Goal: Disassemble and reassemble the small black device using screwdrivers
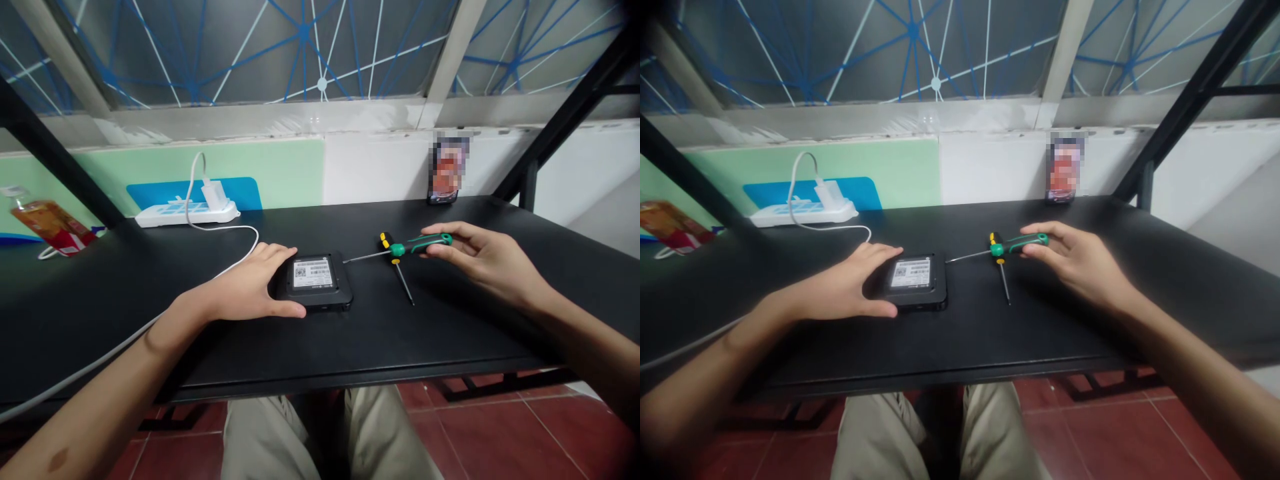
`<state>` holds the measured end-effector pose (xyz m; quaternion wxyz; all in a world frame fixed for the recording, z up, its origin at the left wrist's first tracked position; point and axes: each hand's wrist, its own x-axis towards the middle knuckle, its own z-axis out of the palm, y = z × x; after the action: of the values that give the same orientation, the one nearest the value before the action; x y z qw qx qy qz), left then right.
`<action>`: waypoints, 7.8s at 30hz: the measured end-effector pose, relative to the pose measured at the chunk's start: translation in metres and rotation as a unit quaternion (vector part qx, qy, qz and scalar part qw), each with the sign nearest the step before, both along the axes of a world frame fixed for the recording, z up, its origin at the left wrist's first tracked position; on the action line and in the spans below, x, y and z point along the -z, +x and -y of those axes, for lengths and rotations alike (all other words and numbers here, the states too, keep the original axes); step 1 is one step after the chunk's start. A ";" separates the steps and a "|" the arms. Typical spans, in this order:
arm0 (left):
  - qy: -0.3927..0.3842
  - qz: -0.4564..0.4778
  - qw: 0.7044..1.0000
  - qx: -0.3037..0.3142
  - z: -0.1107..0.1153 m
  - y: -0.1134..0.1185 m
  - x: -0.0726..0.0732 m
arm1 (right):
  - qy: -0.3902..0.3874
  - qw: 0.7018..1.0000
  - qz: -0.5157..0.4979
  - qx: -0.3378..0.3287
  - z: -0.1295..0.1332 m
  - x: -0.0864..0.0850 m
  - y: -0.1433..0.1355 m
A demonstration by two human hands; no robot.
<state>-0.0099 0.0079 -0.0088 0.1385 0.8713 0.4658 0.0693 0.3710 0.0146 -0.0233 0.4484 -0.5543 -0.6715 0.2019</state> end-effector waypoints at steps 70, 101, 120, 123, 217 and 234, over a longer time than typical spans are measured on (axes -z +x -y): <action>-0.005 -0.015 1.000 -0.011 0.003 0.004 -0.002 | 0.005 0.945 0.242 0.219 0.025 0.004 -0.027; 0.037 0.019 0.999 0.007 0.003 0.011 0.002 | -0.044 0.934 0.350 -0.060 -0.024 -0.029 -0.142; 0.027 0.022 0.999 0.003 0.002 0.017 -0.001 | -0.120 0.934 0.335 -0.015 -0.051 -0.019 -0.159; 0.022 0.018 1.000 -0.001 0.002 0.017 -0.001 | -0.120 0.941 0.317 -0.013 -0.046 -0.018 -0.158; 0.160 0.138 0.977 0.011 0.003 -0.005 -0.017 | 0.102 0.894 0.252 -0.357 -0.022 -0.034 -0.113; 0.187 0.118 0.973 0.069 -0.028 0.009 -0.010 | 0.187 0.905 0.229 -0.304 -0.042 -0.021 -0.095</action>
<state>-0.0009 0.0363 0.0014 0.0322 0.8973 0.3638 0.2480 0.2762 0.0571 -0.0022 0.2947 -0.2596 -0.9172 0.0665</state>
